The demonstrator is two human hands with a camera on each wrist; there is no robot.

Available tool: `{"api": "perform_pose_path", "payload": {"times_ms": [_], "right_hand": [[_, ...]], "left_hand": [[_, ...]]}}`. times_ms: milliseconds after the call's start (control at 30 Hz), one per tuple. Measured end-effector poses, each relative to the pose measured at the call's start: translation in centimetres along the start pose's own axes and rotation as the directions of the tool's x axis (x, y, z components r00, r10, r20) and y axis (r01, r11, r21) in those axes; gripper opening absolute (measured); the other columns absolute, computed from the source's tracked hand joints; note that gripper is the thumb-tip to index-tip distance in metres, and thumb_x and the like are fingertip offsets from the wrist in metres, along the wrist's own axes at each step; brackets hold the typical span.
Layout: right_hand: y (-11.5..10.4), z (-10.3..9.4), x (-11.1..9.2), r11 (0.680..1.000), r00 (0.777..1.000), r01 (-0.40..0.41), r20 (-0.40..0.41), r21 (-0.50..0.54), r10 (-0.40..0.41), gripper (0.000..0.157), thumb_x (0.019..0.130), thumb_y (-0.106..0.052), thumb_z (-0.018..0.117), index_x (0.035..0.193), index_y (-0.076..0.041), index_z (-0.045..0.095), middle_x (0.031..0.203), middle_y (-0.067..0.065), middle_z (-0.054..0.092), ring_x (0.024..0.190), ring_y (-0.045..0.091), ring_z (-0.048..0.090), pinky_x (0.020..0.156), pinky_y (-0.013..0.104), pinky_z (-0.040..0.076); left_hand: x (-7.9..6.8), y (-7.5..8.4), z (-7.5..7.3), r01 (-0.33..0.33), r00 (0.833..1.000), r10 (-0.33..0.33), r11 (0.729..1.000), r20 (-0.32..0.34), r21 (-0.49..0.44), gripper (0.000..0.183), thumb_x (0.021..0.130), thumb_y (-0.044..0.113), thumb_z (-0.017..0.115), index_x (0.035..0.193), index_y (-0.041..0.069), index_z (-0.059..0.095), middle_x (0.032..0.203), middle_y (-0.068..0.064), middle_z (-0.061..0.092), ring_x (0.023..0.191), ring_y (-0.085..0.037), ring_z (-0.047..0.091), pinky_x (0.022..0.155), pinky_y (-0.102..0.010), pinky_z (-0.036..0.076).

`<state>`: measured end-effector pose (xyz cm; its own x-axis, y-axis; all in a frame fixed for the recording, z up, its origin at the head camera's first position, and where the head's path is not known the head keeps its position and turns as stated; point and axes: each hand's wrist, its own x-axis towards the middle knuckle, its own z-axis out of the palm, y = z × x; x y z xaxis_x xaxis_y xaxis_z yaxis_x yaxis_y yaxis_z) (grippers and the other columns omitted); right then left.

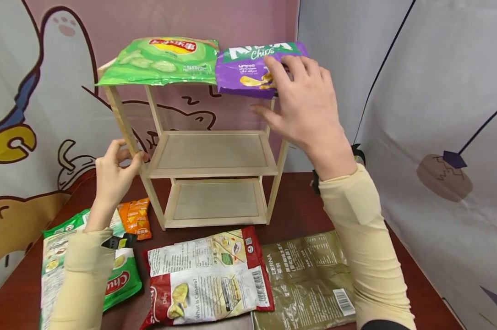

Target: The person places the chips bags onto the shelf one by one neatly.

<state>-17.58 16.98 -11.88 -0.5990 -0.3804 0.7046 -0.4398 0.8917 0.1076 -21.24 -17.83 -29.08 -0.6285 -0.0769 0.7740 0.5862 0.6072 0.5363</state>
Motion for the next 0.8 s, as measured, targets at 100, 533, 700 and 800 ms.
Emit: {"api": "perform_pose_path", "payload": {"times_ms": [100,533,700,800], "right_hand": [[0.0,0.6,0.3,0.998,0.999,-0.038,-0.003,-0.044,0.038,0.051,0.086,-0.028,0.066,0.132,-0.012,0.053,0.13,0.017,0.059,0.122,0.04,0.049,0.099,0.056,0.037],[0.5,1.9,3.3,0.983,0.983,-0.183,0.027,-0.033,0.184,0.037,0.095,-0.03,0.05,0.124,-0.011,0.06,0.12,0.017,0.066,0.113,0.044,0.058,0.117,0.051,0.021],[0.8,2.0,3.8,0.979,0.977,-0.204,0.059,-0.017,0.205,0.046,0.094,-0.043,0.05,0.125,-0.008,0.054,0.121,0.02,0.065,0.114,0.042,0.058,0.117,0.052,0.019],[0.9,1.9,4.0,0.979,0.976,-0.204,0.078,-0.004,0.203,0.05,0.094,-0.048,0.048,0.124,-0.008,0.052,0.122,0.02,0.064,0.115,0.041,0.058,0.117,0.052,0.02]], "left_hand": [[0.0,0.0,0.0,-0.001,1.0,0.001,1.0,0.001,0.003,0.027,0.086,0.007,0.065,0.11,-0.003,0.059,0.081,-0.021,0.073,0.062,0.03,0.043,0.056,-0.001,0.038],[-0.1,0.2,0.1,0.011,1.0,-0.011,1.0,0.004,0.006,0.027,0.086,0.007,0.065,0.111,-0.003,0.059,0.083,-0.021,0.073,0.062,0.03,0.044,0.055,0.0,0.038],[-0.1,0.3,0.0,0.018,1.0,-0.018,1.0,0.002,0.007,0.027,0.086,0.007,0.065,0.111,-0.003,0.059,0.083,-0.021,0.073,0.061,0.03,0.044,0.055,0.0,0.037],[-0.1,0.3,0.0,0.021,1.0,-0.021,1.0,-0.004,0.019,0.027,0.086,0.008,0.065,0.111,-0.002,0.06,0.081,-0.021,0.073,0.059,0.029,0.042,0.055,-0.002,0.036]]}}
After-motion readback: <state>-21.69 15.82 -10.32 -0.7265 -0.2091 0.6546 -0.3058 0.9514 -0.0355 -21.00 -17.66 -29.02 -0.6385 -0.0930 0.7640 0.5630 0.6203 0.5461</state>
